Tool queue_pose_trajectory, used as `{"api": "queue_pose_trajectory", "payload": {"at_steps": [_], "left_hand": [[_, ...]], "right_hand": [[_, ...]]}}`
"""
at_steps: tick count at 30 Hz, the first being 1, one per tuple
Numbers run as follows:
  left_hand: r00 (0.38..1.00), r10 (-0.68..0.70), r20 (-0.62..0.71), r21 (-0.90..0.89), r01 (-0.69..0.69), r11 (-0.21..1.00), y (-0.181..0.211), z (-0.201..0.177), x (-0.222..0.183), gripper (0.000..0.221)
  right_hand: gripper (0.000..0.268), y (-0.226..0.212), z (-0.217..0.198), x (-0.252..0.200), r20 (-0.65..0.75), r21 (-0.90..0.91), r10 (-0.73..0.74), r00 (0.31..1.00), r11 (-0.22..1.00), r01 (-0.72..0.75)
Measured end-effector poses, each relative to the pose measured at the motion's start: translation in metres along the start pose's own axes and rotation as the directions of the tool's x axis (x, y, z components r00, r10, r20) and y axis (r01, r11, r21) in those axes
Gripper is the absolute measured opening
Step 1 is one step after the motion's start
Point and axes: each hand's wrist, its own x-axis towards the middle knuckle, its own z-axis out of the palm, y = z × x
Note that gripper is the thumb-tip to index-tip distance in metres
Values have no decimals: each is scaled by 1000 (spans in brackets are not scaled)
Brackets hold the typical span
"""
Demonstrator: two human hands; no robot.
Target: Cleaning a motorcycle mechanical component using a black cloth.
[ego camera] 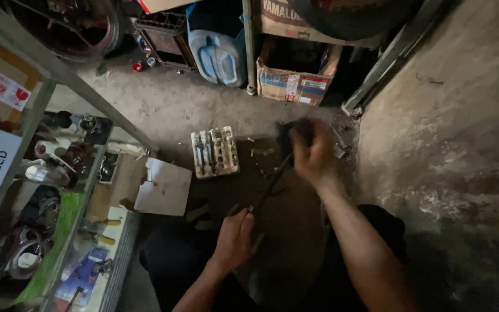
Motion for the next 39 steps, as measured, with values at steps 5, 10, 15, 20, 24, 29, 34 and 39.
{"api": "queue_pose_trajectory", "payload": {"at_steps": [5,10,15,20,24,29,34,39], "left_hand": [[885,446,-132,352,-379,856,-123,32,-3,18],[722,635,-275,355,-537,765,-143,38,2,33],[946,283,-159,152,-260,953,-131,52,6,41],[934,-355,50,-652,299,696,-8,24,16,46],[991,-105,-84,-405,62,912,-59,57,30,42],[925,-289,246,-792,364,491,-9,47,31,31],[917,-285,278,-761,391,518,17,43,26,32],[917,-374,140,-509,391,767,34,35,25,54]], "right_hand": [[37,-2,-21,17,-191,557,400,896,796,-237],[58,-19,9,-17,398,870,581,710,8,-493],[53,-95,7,-13,590,787,235,772,-378,-487],[44,-56,38,-41,632,774,259,730,-249,-582],[45,-29,31,-24,610,793,307,731,-253,-555],[43,-24,16,-10,558,825,288,778,-294,-483],[39,-13,17,-9,508,860,370,778,-260,-439],[43,-12,12,2,307,929,642,702,-44,-366]]}}
